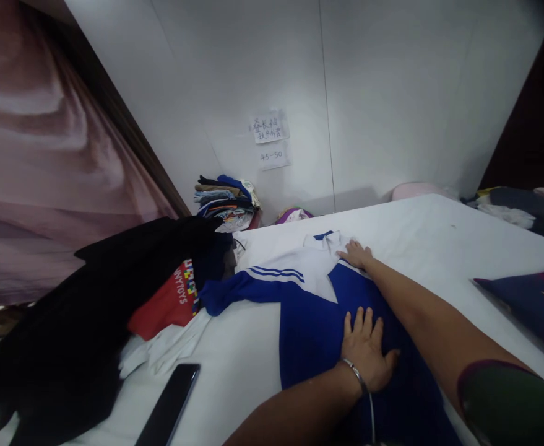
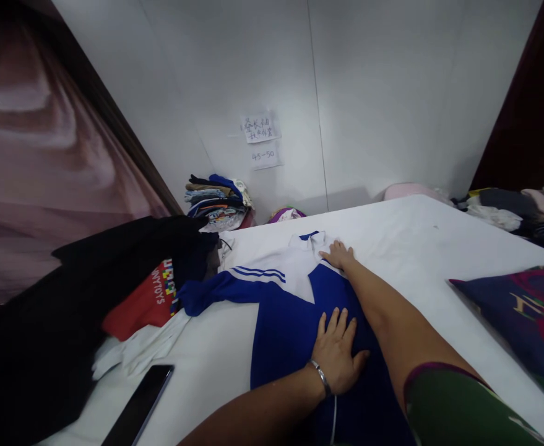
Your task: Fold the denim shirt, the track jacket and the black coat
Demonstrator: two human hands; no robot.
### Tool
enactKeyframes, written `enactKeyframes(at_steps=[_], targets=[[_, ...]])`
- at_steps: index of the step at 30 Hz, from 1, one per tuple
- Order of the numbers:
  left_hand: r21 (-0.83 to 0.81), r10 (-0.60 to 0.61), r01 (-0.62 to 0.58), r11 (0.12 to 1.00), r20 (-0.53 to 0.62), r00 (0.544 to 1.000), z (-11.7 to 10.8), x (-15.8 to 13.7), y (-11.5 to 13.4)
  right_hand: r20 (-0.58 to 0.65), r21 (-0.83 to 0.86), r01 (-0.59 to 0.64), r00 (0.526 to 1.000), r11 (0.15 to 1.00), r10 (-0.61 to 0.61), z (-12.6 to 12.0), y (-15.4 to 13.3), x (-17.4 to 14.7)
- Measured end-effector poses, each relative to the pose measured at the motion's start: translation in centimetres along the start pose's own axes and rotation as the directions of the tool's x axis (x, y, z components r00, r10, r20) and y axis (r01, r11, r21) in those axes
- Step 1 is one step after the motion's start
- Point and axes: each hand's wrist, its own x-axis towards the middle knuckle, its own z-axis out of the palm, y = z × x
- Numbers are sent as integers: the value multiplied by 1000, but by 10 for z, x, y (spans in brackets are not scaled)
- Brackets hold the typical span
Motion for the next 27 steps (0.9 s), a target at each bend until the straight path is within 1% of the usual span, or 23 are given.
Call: enactKeyframes(at_steps=[3,6,9,11,12,15,18,20,23,25,27], targets=[[-2,-7,7,1000,4,1000,0,0,0,-51,16,23,998,1000,-22,-10,-1,-16],[4,-19,19,1000,8,1000,1,1,1,-141,-20,115,983,993,-117,-11,-3,-47],[7,-27,27,1000,1,1000,2,2,2,-182,-89,238,951,967,-250,-2,-3,-82],[11,-28,29,1000,-1,1000,2,2,2,-179,-122,284,936,951,-303,9,-1,-100],[13,-29,29,1000,-1,1000,2,3,2,-168,-131,291,936,948,-310,15,1,-106],[16,-35,34,999,11,999,3,4,3,-115,-140,268,952,953,-284,30,7,-115],[19,-41,41,999,26,999,4,5,4,-110,-152,253,956,956,-270,36,11,-113],[21,-44,43,999,23,999,5,6,4,-106,-154,251,958,956,-268,33,10,-112],[14,-46,46,999,39,998,4,9,3,-66,-112,226,970,968,-234,23,5,-116],[-3,-46,46,999,63,997,1,11,1,-81,-88,202,975,975,-209,15,2,-125],[-32,-30,33,999,91,995,-3,14,-3,-127,-71,183,973,981,-190,10,0,-140]])
